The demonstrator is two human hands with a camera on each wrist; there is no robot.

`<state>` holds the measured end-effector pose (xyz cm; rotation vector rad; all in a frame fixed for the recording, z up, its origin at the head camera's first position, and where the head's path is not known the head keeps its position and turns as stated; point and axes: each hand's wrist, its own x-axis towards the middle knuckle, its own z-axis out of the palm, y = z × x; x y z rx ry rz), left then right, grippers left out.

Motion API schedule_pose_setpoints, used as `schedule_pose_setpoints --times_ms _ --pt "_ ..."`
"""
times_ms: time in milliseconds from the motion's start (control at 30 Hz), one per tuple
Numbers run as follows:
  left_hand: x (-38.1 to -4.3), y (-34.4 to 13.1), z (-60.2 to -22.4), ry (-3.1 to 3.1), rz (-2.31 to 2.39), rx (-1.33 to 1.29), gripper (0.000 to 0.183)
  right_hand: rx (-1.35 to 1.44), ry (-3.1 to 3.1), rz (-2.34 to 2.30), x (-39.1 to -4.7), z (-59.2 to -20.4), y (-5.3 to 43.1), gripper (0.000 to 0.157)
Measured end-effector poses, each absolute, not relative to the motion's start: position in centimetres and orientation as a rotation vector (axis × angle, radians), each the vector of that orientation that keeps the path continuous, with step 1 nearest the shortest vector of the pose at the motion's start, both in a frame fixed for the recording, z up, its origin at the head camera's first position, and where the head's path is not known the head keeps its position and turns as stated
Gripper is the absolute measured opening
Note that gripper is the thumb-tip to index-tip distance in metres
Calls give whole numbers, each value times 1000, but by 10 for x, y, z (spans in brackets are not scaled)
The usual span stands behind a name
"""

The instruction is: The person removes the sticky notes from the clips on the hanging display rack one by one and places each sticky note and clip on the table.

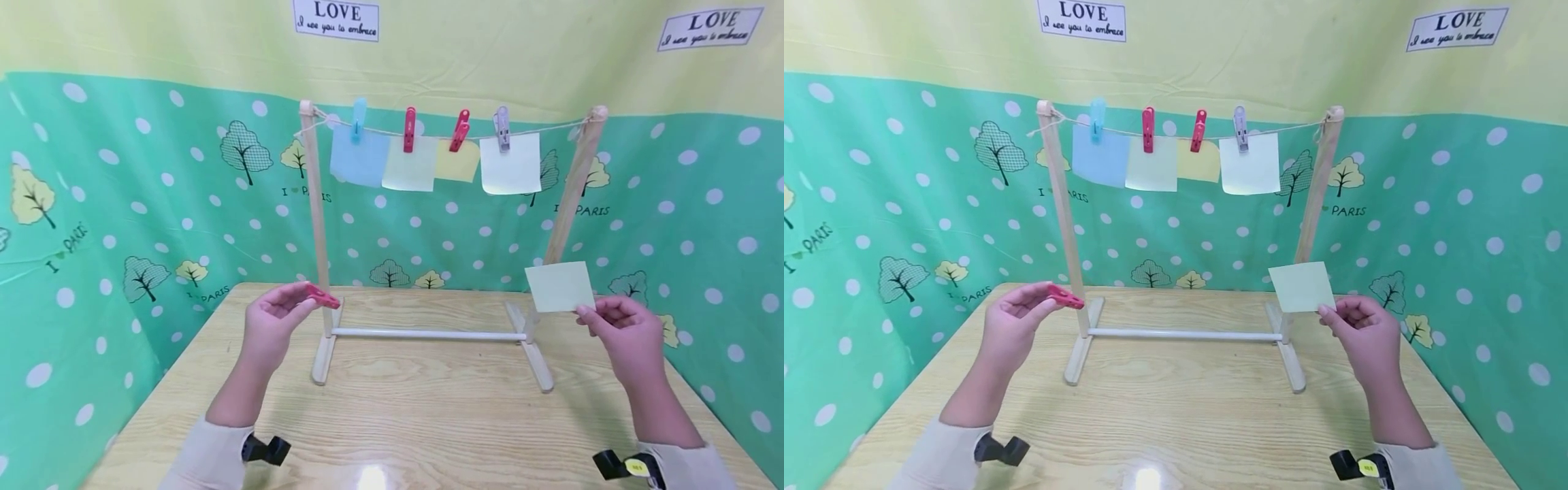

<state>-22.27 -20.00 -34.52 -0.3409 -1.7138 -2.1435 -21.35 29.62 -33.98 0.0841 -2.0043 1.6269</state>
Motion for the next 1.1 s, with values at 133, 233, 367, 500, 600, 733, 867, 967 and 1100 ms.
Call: schedule_pose_setpoints --times_ms 133,233,367,500,600,733,867,967,1100 --pt "-217 -221 -356 -1703 -2148 -280 22 58 -1994 1687 -213 -346 303 12" --pt "-212 -236 -364 -1720 -2128 -225 24 33 -1989 1729 -214 -350 308 15" --pt "-207 -254 -373 -1714 -2141 -188 25 20 -1953 1830 -213 -357 315 20" --pt "-203 -269 -383 -1746 -2146 -206 24 43 -1926 1910 -213 -367 322 15" --pt "-201 -280 -391 -1811 -2128 -227 23 59 -1961 1908 -213 -376 330 11" --pt "-199 -295 -402 -1889 -2102 -215 21 47 -2059 1852 -215 -385 341 10" --pt "-200 -309 -412 -1961 -2086 -177 19 7 -2163 1795 -216 -390 353 13" --pt "-202 -317 -420 -1960 -2143 -164 17 -46 -2246 1736 -217 -394 361 17" --pt "-205 -326 -430 -1926 -2249 -180 19 -104 -2286 1734 -216 -402 371 21"
